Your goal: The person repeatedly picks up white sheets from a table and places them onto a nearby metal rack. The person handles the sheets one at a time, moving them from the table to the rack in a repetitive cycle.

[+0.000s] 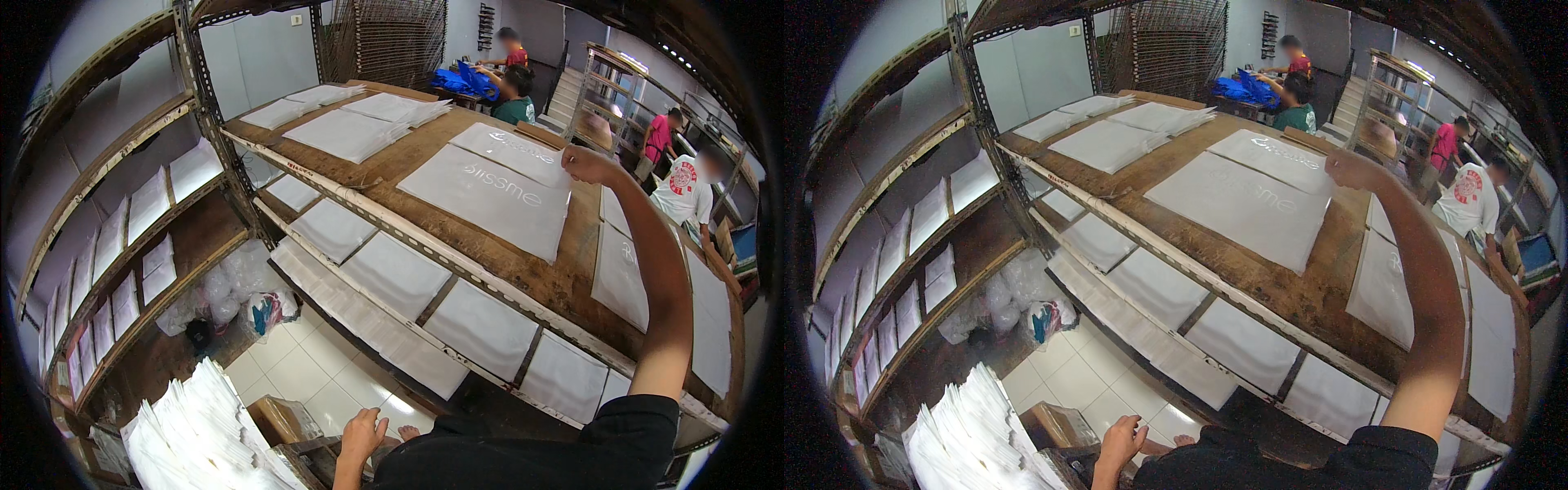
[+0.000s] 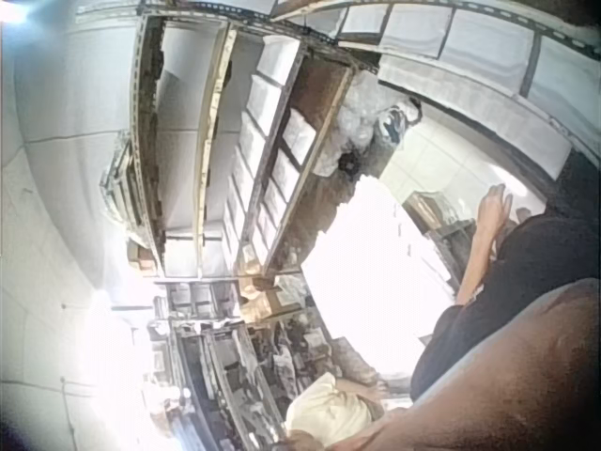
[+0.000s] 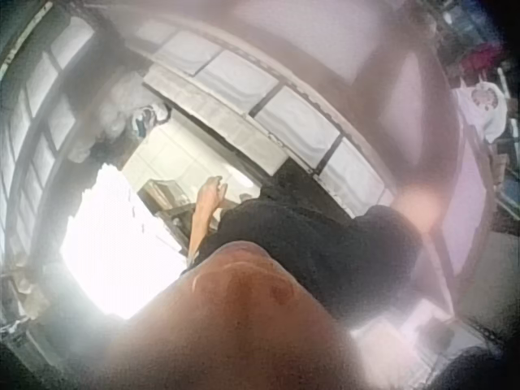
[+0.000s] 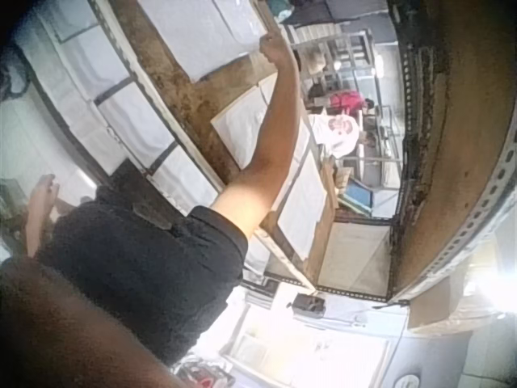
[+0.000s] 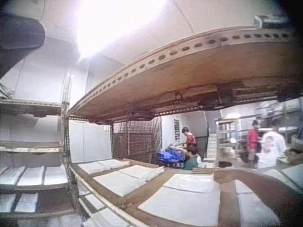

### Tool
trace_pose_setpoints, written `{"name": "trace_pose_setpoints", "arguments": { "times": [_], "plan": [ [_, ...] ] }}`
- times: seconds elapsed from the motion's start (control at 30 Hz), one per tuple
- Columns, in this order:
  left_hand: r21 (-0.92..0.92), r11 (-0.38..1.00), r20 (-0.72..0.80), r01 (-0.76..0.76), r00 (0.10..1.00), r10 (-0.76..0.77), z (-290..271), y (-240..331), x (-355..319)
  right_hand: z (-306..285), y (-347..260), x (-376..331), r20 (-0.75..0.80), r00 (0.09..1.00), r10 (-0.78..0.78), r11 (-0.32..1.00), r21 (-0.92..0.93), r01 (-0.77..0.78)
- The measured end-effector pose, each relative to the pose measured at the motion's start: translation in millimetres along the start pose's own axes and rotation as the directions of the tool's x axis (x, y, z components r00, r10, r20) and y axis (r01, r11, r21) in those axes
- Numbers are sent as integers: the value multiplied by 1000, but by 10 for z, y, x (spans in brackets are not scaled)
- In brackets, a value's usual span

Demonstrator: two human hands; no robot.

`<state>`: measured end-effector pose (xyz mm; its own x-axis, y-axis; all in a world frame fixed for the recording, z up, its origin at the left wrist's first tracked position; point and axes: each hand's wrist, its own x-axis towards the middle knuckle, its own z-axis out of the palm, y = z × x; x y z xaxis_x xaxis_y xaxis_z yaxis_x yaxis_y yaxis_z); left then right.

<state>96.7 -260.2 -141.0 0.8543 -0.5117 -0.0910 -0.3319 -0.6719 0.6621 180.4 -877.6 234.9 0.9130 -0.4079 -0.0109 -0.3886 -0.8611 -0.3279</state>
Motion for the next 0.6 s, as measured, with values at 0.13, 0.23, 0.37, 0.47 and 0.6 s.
{"name": "trace_pose_setpoints", "arguments": {
  "times": [0.13,0.23,0.37,0.47,0.6],
  "plan": [
    [6,999,-16,-34,999,34,45,-34,-14,45,182,167,-9,993,-119,980,-162,116],
    [18,999,-26,-37,999,38,41,-41,-44,10,256,238,-36,955,-293,898,-353,262],
    [53,997,-5,-63,998,63,32,-10,-5,-338,234,298,-129,888,-442,887,-208,412],
    [84,996,11,-18,1000,17,-29,28,-57,-297,-839,22,-207,880,-427,903,-143,404],
    [79,996,-34,-35,999,38,-16,14,-115,-117,-2347,-518,-168,798,-578,816,-143,560]
  ]
}}
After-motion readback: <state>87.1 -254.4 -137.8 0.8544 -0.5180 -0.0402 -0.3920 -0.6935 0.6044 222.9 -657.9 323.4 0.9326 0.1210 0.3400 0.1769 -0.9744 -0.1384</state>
